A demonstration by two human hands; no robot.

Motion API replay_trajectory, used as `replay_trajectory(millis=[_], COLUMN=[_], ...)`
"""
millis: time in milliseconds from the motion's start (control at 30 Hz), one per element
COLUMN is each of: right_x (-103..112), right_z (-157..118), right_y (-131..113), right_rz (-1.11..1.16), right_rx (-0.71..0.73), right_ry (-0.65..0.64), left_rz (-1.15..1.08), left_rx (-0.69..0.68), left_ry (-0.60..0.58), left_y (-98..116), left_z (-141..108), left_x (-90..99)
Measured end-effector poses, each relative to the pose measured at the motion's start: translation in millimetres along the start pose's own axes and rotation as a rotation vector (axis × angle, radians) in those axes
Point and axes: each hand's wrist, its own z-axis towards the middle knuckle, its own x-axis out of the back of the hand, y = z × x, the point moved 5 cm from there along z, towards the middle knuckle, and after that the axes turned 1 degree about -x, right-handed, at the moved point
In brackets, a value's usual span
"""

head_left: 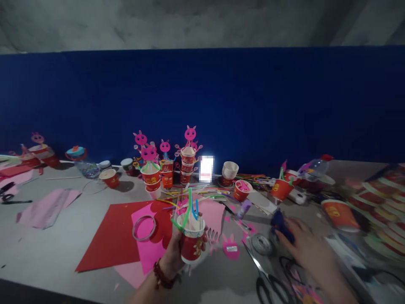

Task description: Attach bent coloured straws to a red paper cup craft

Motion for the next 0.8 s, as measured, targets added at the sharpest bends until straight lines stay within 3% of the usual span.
replay_trajectory(millis=[133,267,367,500,667,800], right_x=[21.6,29.1,25.1,4.4,-20.4,-22.7], right_z=[-2.0,-1.4,3.0,3.9,-9.5,-17.9], right_y=[-75.6,-156.6,-197.7,-219.9,-219.0,-215.9], right_rz=[0.415,0.930,1.314,1.467,1.551,1.602], right_rx=[0.125,0.192,0.176,0.136,0.058,0.049], right_ry=[-0.039,-0.286,-0.406,-0.418,-0.405,-0.422], left_rz=[-0.146,-0.302,-0.328,-0.245,-0.227,-0.240], left_rx=[0.079,0.191,0.333,0.480,0.511,0.521], left_ry=[-0.162,-0.302,-0.378,-0.373,-0.322,-0.298], left_y=[-4.7,-11.3,-18.3,-30.0,-47.3,-57.3], left_z=[-0.3,-7.3,-13.5,-10.8,-0.1,-2.5], left_x=[-11.5,-21.7,-22.7,-14.7,-4.4,6.2])
